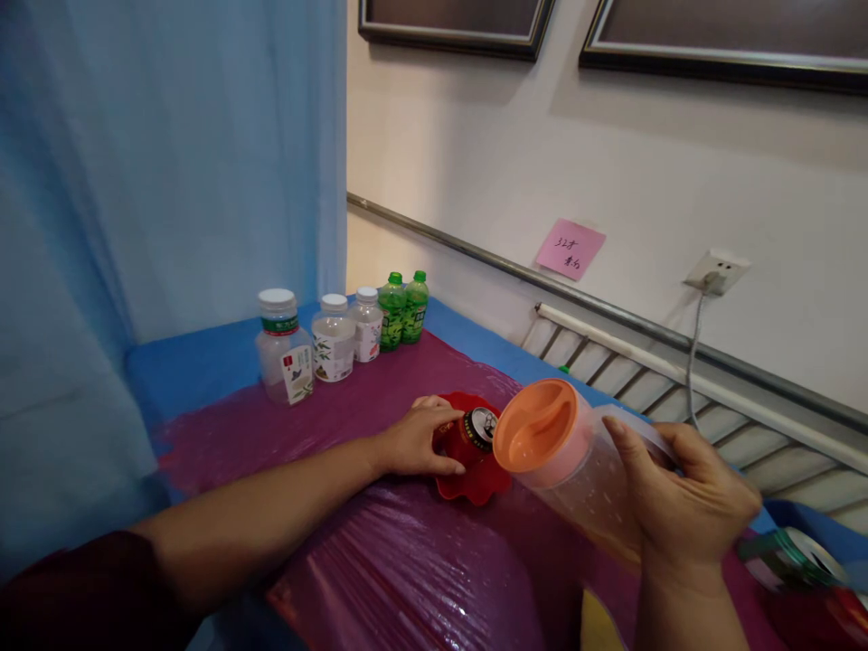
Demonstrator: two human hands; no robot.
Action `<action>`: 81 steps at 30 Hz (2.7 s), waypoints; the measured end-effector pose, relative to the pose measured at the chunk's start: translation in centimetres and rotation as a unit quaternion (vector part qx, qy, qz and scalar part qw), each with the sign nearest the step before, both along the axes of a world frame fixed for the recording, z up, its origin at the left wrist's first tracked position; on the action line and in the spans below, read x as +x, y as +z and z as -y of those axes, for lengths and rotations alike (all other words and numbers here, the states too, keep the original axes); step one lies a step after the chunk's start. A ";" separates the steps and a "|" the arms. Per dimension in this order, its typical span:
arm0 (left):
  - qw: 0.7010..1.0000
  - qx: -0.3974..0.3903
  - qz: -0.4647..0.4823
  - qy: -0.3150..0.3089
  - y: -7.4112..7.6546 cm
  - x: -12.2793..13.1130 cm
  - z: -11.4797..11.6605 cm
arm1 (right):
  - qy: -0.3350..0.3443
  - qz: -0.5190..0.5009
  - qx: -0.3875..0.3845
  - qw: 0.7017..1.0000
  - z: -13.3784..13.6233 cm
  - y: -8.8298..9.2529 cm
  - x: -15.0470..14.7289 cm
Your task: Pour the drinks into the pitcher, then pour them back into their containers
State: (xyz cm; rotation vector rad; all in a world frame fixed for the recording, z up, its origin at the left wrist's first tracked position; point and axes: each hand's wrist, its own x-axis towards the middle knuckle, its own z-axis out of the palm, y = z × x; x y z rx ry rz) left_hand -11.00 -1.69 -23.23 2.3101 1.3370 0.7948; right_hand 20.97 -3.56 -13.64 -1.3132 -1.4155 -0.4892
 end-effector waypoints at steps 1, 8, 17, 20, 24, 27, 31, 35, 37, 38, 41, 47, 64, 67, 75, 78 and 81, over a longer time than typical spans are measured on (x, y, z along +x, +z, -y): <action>1.000 0.000 -0.001 -0.001 0.0 0.0 0.0 | 0.002 0.000 -0.001 1.000 0.0 0.0 0.0; 1.000 -0.002 -0.006 -0.003 0.1 0.1 0.0 | -0.004 0.006 0.011 1.000 -0.1 -0.1 0.2; 1.000 0.001 -0.004 -0.006 0.1 0.0 -0.1 | -0.010 0.002 0.011 1.000 -0.1 -0.2 0.4; 1.000 0.006 -0.005 -0.007 0.0 0.0 -0.1 | -0.013 0.003 0.012 1.000 -0.1 -0.1 0.4; 1.000 0.002 -0.004 -0.006 -0.1 0.0 -0.1 | -0.016 0.004 0.017 1.000 -0.1 -0.2 0.5; 1.000 0.000 -0.002 -0.008 0.0 0.1 -0.1 | -0.012 0.004 0.013 1.000 -0.1 -0.3 0.5; 1.000 0.002 0.000 -0.013 0.0 0.0 -0.1 | -0.008 0.012 0.026 1.000 0.0 -0.2 0.5; 1.000 0.004 -0.003 -0.010 0.0 0.0 -0.1 | -0.019 0.014 0.023 0.999 0.1 -0.1 0.3; 1.000 0.005 -0.004 -0.010 0.1 0.0 0.0 | -0.023 0.003 0.020 1.000 0.1 0.0 0.3; 1.000 0.006 -0.004 -0.011 0.1 0.0 0.0 | -0.022 -0.003 0.018 1.000 0.1 0.0 0.3; 1.000 0.006 -0.006 -0.013 0.2 0.0 0.0 | -0.019 -0.008 0.026 0.999 0.0 0.0 0.4; 1.000 0.001 -0.004 -0.011 0.1 0.0 0.0 | -0.016 0.004 0.063 0.998 -0.5 -0.3 0.7; 1.000 0.000 -0.006 -0.012 0.3 0.0 0.0 | -0.023 0.007 0.032 0.999 0.0 -0.4 0.9; 1.000 -0.002 -0.006 -0.013 0.3 0.0 0.0 | -0.026 0.005 0.034 0.999 -0.1 -0.4 0.9; 1.000 0.005 -0.004 -0.012 0.2 0.0 0.0 | -0.025 0.002 0.028 0.999 0.2 -0.3 0.7; 1.000 0.005 -0.005 -0.014 0.2 0.0 0.0 | -0.018 -0.002 0.030 0.999 0.4 -0.2 0.6; 1.000 0.001 -0.002 -0.014 0.3 0.0 0.1 | -0.022 -0.002 0.031 0.999 0.4 -0.1 0.5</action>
